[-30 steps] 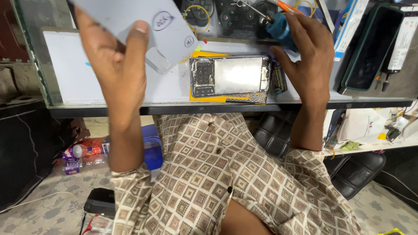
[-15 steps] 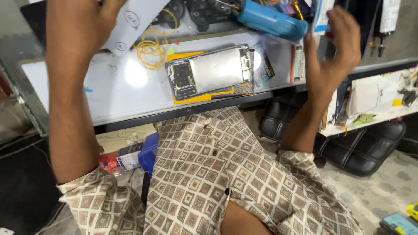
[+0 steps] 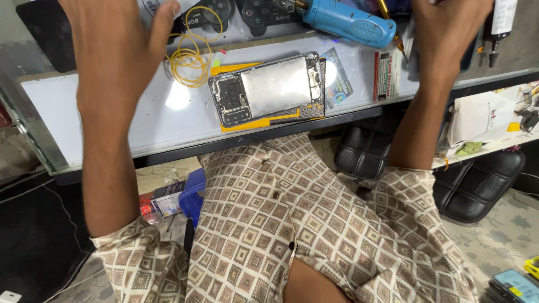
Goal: The person uses a hot air gun to heat a white plastic phone back cover and the phone frame, then applies adhesive from a tube along the frame edges. They place the back cover onto the frame and press it down to bond the parts.
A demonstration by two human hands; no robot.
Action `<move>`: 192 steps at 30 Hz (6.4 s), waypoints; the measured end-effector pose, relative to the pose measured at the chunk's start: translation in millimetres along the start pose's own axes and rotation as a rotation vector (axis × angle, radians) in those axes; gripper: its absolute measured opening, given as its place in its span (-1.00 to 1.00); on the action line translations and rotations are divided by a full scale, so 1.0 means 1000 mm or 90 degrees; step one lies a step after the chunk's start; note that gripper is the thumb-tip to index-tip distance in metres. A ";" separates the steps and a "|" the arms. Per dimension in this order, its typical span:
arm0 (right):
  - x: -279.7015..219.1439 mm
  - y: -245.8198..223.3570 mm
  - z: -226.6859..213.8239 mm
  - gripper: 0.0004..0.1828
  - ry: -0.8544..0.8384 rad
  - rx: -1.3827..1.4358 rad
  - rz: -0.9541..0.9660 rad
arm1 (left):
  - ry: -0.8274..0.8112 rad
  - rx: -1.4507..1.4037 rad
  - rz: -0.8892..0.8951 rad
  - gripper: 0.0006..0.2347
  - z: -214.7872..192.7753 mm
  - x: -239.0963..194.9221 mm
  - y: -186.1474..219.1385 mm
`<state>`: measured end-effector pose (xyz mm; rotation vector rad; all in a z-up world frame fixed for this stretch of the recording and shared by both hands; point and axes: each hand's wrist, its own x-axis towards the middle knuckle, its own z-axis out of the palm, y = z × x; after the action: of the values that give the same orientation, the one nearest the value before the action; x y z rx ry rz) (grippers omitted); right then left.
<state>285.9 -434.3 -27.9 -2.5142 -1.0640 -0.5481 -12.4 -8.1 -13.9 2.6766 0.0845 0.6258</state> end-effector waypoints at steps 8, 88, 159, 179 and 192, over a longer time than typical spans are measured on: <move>-0.032 -0.077 -0.051 -0.66 -0.088 0.565 0.248 | -0.020 -0.242 0.005 -0.49 -0.013 0.029 0.091; -0.089 -0.225 -0.014 -0.37 -0.506 1.014 0.082 | 0.233 -0.581 -0.292 -0.75 0.002 -0.129 0.195; 0.001 -0.213 0.014 -0.46 -0.440 0.637 0.020 | 0.102 -0.129 -0.200 -0.66 0.026 -0.098 0.114; -0.013 -0.218 -0.011 -0.29 -0.401 0.649 0.054 | 0.264 -0.112 -0.217 -0.78 0.020 -0.077 0.122; -0.026 -0.219 0.006 -0.37 -0.265 0.692 -0.296 | 0.273 -0.484 -0.462 -0.83 0.019 -0.079 0.136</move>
<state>109.5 -303.9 -8.4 -1.4277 -1.5398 0.4124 -79.6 -151.9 -9.7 1.5893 0.7309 0.7633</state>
